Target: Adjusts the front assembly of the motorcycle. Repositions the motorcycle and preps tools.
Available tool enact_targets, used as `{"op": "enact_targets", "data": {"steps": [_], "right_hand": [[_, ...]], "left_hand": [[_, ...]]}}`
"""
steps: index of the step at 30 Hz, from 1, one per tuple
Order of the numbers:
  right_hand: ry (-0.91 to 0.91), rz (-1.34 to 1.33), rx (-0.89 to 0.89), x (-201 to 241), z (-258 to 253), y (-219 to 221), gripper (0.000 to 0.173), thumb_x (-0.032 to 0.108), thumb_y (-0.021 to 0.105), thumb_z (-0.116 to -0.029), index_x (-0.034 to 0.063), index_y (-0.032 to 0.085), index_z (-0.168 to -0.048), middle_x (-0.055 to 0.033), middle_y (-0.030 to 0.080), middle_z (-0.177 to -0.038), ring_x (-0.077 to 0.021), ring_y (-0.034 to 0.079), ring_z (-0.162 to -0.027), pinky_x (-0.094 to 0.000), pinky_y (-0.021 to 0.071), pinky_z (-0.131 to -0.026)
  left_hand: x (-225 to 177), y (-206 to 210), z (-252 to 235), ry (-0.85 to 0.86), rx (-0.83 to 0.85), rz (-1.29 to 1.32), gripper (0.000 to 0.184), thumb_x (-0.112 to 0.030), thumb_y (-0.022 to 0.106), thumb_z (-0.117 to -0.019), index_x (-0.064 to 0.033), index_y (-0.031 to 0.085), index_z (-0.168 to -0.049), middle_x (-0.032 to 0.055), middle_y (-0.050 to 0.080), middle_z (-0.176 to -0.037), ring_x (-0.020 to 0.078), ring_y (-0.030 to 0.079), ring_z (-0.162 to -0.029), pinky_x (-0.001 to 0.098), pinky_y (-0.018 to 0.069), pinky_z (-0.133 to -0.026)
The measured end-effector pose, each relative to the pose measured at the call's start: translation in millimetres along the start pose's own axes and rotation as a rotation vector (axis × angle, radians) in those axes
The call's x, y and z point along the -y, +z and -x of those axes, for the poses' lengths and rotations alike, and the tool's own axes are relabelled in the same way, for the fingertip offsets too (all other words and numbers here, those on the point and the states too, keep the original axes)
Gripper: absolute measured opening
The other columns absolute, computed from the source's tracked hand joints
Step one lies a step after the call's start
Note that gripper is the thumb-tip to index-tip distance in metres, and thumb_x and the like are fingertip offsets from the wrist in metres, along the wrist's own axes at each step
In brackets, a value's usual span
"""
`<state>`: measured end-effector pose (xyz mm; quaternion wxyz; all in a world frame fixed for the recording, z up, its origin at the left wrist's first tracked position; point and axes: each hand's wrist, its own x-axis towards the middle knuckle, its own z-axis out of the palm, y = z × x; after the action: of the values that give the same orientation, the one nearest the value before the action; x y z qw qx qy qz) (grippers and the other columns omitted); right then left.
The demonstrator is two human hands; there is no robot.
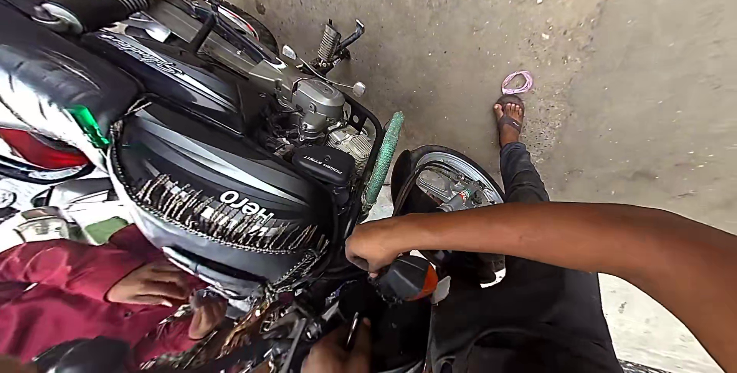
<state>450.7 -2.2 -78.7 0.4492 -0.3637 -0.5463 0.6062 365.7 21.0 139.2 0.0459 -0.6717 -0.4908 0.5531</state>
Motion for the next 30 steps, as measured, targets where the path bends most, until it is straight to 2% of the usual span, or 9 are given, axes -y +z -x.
{"op": "enact_targets", "data": {"steps": [5, 8, 13, 16, 21, 26, 30], "right_hand": [[0.046, 0.07, 0.01, 11.4, -4.1, 9.0, 0.011, 0.013, 0.077, -0.089, 0.0045, 0.071, -0.093, -0.0091, 0.066, -0.083, -0.0249, 0.066, -0.079, -0.0469, 0.0541, -0.069], [0.067, 0.118, 0.011, 23.9, -4.6, 7.3, 0.012, 0.01, 0.079, -0.086, 0.0047, 0.07, -0.091, -0.0093, 0.066, -0.083, -0.0255, 0.066, -0.079, -0.047, 0.0551, -0.067], [0.172, 0.133, -0.003, 54.6, 2.5, 2.9, 0.014, 0.005, 0.073, -0.0895, -0.0014, 0.067, -0.099, -0.0172, 0.067, -0.094, -0.0337, 0.068, -0.091, -0.0528, 0.0563, -0.076], [0.212, 0.117, 0.004, 53.7, 1.9, 5.4, 0.011, 0.006, 0.073, -0.0899, -0.0009, 0.067, -0.096, -0.0168, 0.067, -0.091, -0.0333, 0.068, -0.089, -0.0528, 0.0565, -0.075], [0.229, 0.136, -0.028, 42.3, -2.0, 16.8, 0.01, 0.009, 0.073, -0.0892, 0.0007, 0.068, -0.089, -0.0154, 0.067, -0.086, -0.0331, 0.068, -0.084, -0.0537, 0.0555, -0.073], [0.33, 0.225, -0.039, 43.9, 4.7, 26.4, 0.024, 0.026, 0.072, -0.0956, 0.0034, 0.069, -0.09, -0.0142, 0.068, -0.086, -0.0335, 0.069, -0.086, -0.0555, 0.0557, -0.073], [0.403, 0.234, 0.007, 45.5, 8.8, 31.4, 0.027, 0.028, 0.064, -0.1012, 0.0029, 0.071, -0.097, -0.0161, 0.07, -0.093, -0.0352, 0.069, -0.093, -0.0571, 0.0552, -0.08]], "left_hand": [[0.2, -0.9, 0.7, -0.012, 0.011, 0.022, 0.042, -0.044, 0.065, -0.0962, -0.0073, 0.072, -0.077, 0.0115, 0.066, -0.068, 0.0307, 0.065, -0.068, 0.058, 0.05, -0.065], [-0.5, -1.7, 0.3, -0.023, 0.01, 0.046, 0.042, -0.045, 0.065, -0.096, -0.0083, 0.072, -0.076, 0.0102, 0.065, -0.067, 0.0304, 0.065, -0.068, 0.0582, 0.0496, -0.065], [-3.0, -2.8, 1.3, -0.021, 0.009, 0.061, 0.041, -0.044, 0.064, -0.0956, -0.0096, 0.07, -0.075, 0.0109, 0.065, -0.068, 0.0325, 0.066, -0.069, 0.0591, 0.0505, -0.064], [-3.2, -2.1, -0.5, -0.03, 0.0, 0.075, 0.04, -0.044, 0.064, -0.0948, -0.0104, 0.069, -0.073, 0.0108, 0.065, -0.068, 0.0328, 0.067, -0.071, 0.0586, 0.0513, -0.064], [-8.9, -4.5, 0.4, -0.079, 0.033, 0.079, 0.037, -0.045, 0.064, -0.0952, -0.0111, 0.07, -0.08, 0.011, 0.069, -0.078, 0.0322, 0.07, -0.082, 0.057, 0.0535, -0.07], [-12.4, -10.1, 1.6, -0.07, 0.097, 0.092, 0.036, -0.042, 0.061, -0.0966, -0.0096, 0.071, -0.087, 0.0134, 0.072, -0.09, 0.0334, 0.071, -0.093, 0.0575, 0.0549, -0.079], [-12.4, -11.5, 4.1, -0.048, 0.134, 0.138, 0.035, -0.041, 0.061, -0.0967, -0.0082, 0.073, -0.097, 0.0151, 0.074, -0.102, 0.0338, 0.071, -0.103, 0.0579, 0.0553, -0.087]]}}
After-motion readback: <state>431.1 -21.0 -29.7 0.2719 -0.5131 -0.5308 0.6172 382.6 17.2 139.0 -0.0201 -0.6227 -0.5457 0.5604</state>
